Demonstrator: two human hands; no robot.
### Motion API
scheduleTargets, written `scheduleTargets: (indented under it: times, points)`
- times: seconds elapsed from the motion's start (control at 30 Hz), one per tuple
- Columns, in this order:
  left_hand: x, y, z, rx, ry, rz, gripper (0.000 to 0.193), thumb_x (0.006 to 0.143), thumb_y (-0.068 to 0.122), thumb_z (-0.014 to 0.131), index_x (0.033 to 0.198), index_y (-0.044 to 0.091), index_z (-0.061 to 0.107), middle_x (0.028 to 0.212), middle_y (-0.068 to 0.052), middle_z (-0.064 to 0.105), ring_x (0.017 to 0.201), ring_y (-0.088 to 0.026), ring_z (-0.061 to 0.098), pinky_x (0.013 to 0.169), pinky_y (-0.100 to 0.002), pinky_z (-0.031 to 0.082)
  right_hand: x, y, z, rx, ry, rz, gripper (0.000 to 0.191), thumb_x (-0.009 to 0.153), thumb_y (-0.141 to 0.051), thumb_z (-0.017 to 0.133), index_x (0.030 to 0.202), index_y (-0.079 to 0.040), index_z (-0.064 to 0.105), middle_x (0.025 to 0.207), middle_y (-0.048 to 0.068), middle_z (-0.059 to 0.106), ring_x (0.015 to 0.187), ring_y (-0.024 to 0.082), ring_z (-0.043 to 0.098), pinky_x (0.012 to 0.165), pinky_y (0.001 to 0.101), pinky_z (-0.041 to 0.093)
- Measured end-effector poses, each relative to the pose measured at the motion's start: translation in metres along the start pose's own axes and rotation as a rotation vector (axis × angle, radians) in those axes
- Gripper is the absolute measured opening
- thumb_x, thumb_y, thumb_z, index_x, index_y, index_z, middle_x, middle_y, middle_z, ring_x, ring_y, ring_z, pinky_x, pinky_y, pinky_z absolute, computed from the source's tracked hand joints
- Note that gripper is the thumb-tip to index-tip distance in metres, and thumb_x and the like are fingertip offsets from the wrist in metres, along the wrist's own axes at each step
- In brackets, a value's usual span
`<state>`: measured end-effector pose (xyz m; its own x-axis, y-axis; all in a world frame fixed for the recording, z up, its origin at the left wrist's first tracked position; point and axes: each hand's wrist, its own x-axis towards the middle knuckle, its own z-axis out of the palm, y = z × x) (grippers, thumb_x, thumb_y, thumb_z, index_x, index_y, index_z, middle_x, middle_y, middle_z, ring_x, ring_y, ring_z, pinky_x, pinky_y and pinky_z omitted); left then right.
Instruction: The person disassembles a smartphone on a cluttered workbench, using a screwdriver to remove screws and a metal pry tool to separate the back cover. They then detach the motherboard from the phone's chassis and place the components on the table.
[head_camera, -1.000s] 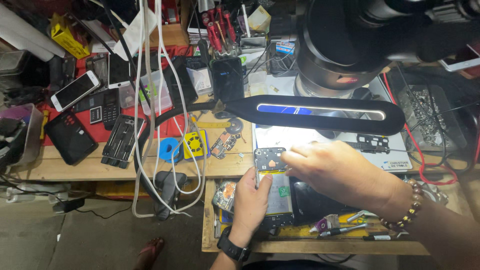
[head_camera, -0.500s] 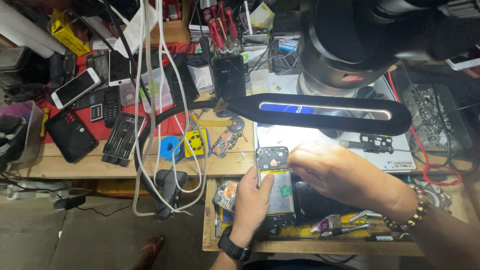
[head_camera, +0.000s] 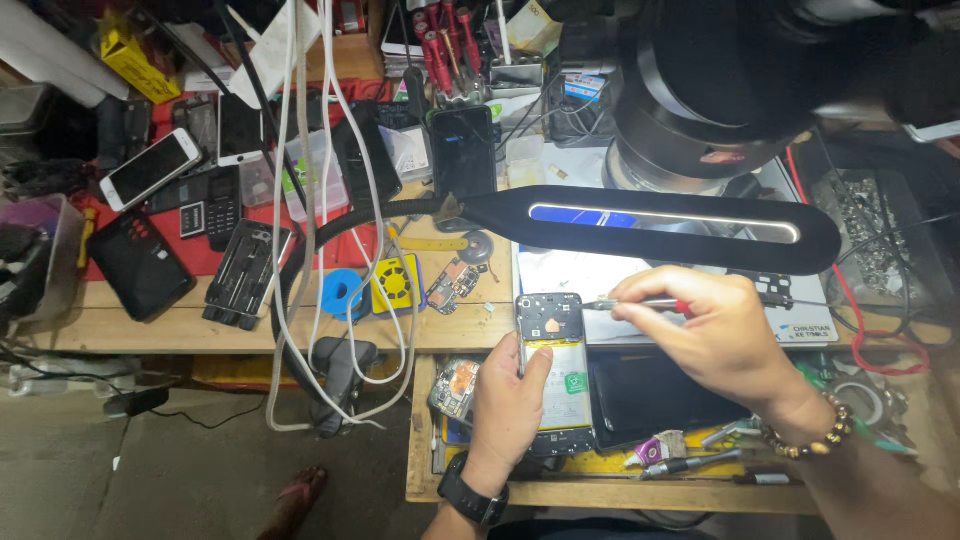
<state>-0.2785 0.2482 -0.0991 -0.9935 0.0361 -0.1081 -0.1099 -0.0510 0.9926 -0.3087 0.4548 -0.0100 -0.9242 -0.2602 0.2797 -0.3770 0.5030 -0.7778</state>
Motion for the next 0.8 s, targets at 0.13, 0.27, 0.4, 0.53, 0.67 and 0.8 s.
scheduleTargets:
  times: [0.13,0.27,0.4,0.53,0.67,0.8]
  points:
    - [0.001,-0.002,0.000,0.004,-0.003,0.019,0.024,0.095,0.013,0.061,0.113,-0.002,0.066,0.101,-0.010,0.078,0.091,-0.012,0.070,0.083,-0.028,0.055,-0.021,0.035,0.004,0.263,0.181,0.220,0.009,0.092,0.000,0.070,0.099,0.004,0.071,0.102,0.011,0.078,0.093,0.014,0.073,0.085,0.0272,0.060]
    - [0.003,-0.005,0.002,-0.025,-0.017,0.006,0.025,0.095,0.011,0.060,0.116,-0.002,0.066,0.103,-0.009,0.078,0.092,-0.012,0.070,0.084,-0.028,0.055,-0.045,0.060,-0.003,0.281,0.331,0.345,0.012,0.090,0.003,0.071,0.101,0.006,0.071,0.102,0.014,0.077,0.091,0.015,0.074,0.085,0.0281,0.061]
    - [0.003,-0.009,0.006,-0.114,-0.051,0.019,0.027,0.097,0.009,0.058,0.119,-0.005,0.065,0.108,-0.010,0.077,0.096,-0.012,0.068,0.087,-0.028,0.053,-0.067,0.073,-0.021,0.226,0.369,0.374,0.012,0.089,0.004,0.070,0.101,0.007,0.070,0.103,0.014,0.077,0.091,0.016,0.075,0.085,0.0278,0.062]
    - [0.004,-0.013,0.011,-0.178,-0.049,-0.043,0.029,0.097,0.008,0.057,0.122,-0.005,0.064,0.109,-0.011,0.077,0.095,-0.013,0.069,0.086,-0.028,0.054,-0.080,0.078,-0.035,0.188,0.369,0.349,0.012,0.088,0.003,0.071,0.099,0.007,0.070,0.103,0.013,0.077,0.091,0.015,0.075,0.084,0.0272,0.063]
    - [0.003,-0.016,0.014,-0.232,-0.055,-0.066,0.030,0.097,0.008,0.056,0.123,-0.006,0.063,0.110,-0.013,0.076,0.095,-0.013,0.069,0.086,-0.027,0.054,-0.082,0.073,-0.037,-0.051,0.340,0.369,0.017,0.086,-0.001,0.077,0.102,0.002,0.074,0.095,0.009,0.078,0.080,0.011,0.070,0.068,0.0279,0.056]
    - [0.002,-0.017,0.016,-0.247,-0.060,-0.074,0.030,0.098,0.007,0.056,0.124,-0.007,0.063,0.110,-0.014,0.076,0.095,-0.014,0.070,0.085,-0.028,0.054,-0.075,0.060,-0.041,-0.352,0.147,0.109,0.030,0.083,-0.004,0.071,0.113,-0.008,0.072,0.095,0.004,0.069,0.068,0.016,0.069,0.061,0.0310,0.056]
